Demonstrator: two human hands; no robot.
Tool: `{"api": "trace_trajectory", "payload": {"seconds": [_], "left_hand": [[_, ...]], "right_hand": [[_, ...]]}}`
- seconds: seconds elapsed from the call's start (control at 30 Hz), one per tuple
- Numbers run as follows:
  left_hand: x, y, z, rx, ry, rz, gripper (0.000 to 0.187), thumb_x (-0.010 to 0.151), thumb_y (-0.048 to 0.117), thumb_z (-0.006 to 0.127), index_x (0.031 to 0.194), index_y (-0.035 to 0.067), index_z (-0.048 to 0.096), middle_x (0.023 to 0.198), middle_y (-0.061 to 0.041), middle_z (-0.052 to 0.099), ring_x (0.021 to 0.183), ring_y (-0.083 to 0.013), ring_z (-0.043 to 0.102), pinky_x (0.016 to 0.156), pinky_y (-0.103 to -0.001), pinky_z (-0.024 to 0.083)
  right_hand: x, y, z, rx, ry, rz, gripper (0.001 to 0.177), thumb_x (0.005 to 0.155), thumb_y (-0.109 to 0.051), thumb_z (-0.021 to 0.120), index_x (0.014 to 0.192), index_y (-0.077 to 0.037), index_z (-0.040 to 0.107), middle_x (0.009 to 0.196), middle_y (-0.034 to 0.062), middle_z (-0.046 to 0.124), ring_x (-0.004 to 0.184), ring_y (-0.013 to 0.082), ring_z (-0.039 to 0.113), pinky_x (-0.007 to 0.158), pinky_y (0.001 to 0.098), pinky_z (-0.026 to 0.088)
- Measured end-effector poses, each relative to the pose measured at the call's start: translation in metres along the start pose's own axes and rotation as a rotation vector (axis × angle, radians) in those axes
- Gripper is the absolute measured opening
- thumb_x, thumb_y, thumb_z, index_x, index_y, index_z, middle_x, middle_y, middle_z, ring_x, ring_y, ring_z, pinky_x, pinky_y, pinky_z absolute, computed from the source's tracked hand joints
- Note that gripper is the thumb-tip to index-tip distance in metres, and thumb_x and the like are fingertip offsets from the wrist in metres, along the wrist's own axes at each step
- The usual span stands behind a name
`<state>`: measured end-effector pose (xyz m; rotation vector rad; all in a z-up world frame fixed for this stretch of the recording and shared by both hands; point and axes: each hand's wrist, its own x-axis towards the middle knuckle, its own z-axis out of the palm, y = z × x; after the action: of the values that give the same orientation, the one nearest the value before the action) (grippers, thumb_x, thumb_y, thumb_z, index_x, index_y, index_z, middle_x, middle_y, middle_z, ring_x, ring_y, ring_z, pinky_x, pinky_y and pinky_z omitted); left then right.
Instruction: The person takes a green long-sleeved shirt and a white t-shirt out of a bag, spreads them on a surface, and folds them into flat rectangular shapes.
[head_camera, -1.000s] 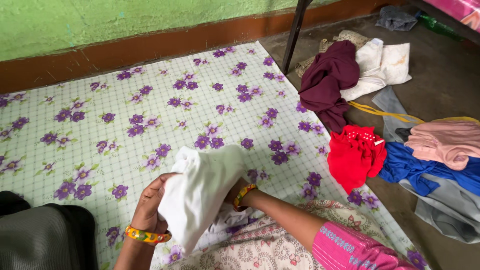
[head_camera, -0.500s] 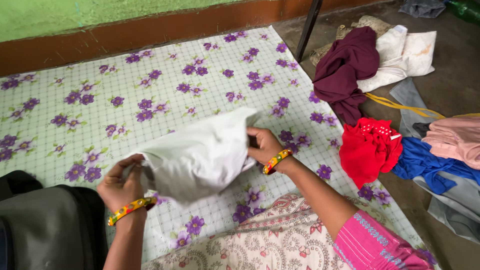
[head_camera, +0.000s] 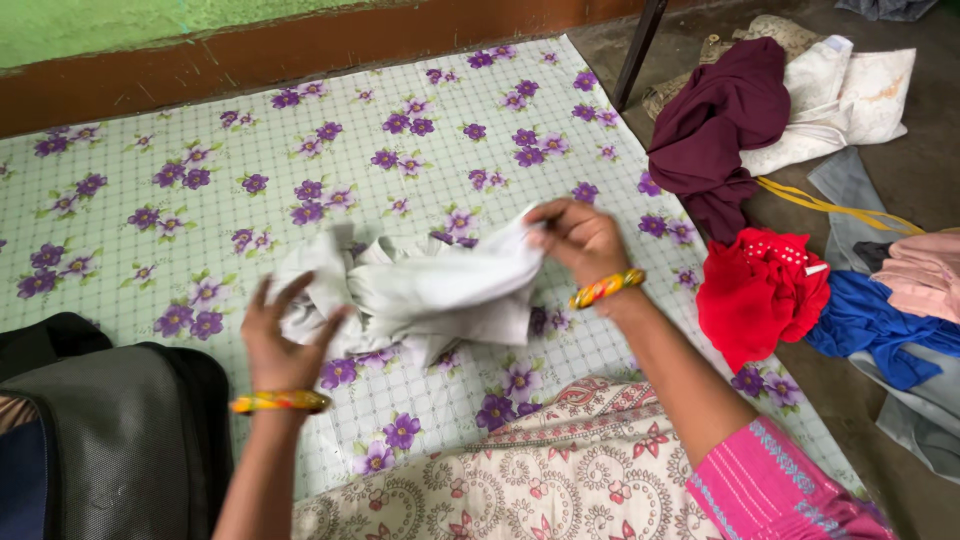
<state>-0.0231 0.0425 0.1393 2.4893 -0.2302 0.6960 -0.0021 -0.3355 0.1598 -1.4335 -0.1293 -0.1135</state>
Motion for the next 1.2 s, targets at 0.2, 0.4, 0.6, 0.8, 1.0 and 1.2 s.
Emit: {"api": "trace_trajectory", "payload": {"seconds": [0.2,0.4,0.6,0.8,1.0,1.2], "left_hand": [[-0.034,0.046,0.043,-0.351,-0.435,0.165,0.070,0.068,0.023,0.085,0.133,0.009,0.062,0.135,-0.013,0.063,0.121,-0.0322,0.059,0.096,-0.043,0.051],[-0.036,-0.001,0.049,-0.621,-0.580,-0.395,0.039,0.097,0.006,0.060,0.135,0.001,0.066,0.125,-0.023,0.074,0.115,-0.0352,0.070,0.099,-0.043,0.056],[-0.022,0.057,-0.001,-1.584,-0.377,-0.314,0.084,0.080,0.005,0.077,0.153,-0.002,0.036,0.148,-0.020,0.053,0.138,-0.0359,0.052,0.113,-0.046,0.047],[-0.019,0.059,0.019,-0.368,-0.406,-0.229,0.076,0.071,0.030,0.091,0.134,0.003,0.061,0.119,-0.016,0.073,0.108,-0.0254,0.073,0.093,-0.036,0.057],[-0.025,0.026,0.037,-0.568,-0.366,-0.237,0.029,0.094,0.023,0.072,0.115,0.002,0.073,0.110,-0.011,0.081,0.102,-0.0216,0.080,0.096,-0.032,0.062],[-0.040,0.038,0.053,-0.376,-0.375,0.126,0.061,0.062,0.008,0.083,0.119,-0.007,0.066,0.102,-0.025,0.073,0.092,-0.0382,0.071,0.080,-0.041,0.057]], "right_hand": [[-0.051,-0.019,0.062,0.265,-0.625,0.103,0.020,0.093,0.004,0.077,0.112,0.002,0.072,0.110,0.0096,0.075,0.106,0.0158,0.071,0.099,0.0337,0.058],[-0.026,-0.029,0.055,-0.076,-0.380,0.111,0.085,0.080,-0.007,0.082,0.151,-0.017,0.036,0.123,0.0092,0.069,0.102,0.0178,0.071,0.089,0.0349,0.060],[-0.048,0.044,0.076,-0.490,-0.655,0.261,0.065,0.080,-0.011,0.082,0.137,-0.007,0.052,0.119,0.0097,0.070,0.103,0.0208,0.072,0.086,0.0363,0.063],[-0.015,0.056,0.043,-0.053,0.017,0.304,0.039,0.095,-0.040,0.072,0.111,-0.004,0.072,0.097,0.0066,0.078,0.083,0.0141,0.072,0.075,0.0339,0.059],[-0.005,0.034,0.017,-0.036,0.087,0.440,0.039,0.087,-0.038,0.076,0.111,-0.008,0.073,0.099,0.0029,0.078,0.085,0.0122,0.073,0.078,0.0325,0.059],[-0.024,0.025,0.041,0.019,-0.372,0.362,0.039,0.085,-0.032,0.081,0.113,-0.005,0.073,0.102,0.0069,0.080,0.092,0.0134,0.074,0.085,0.0320,0.061]]}}
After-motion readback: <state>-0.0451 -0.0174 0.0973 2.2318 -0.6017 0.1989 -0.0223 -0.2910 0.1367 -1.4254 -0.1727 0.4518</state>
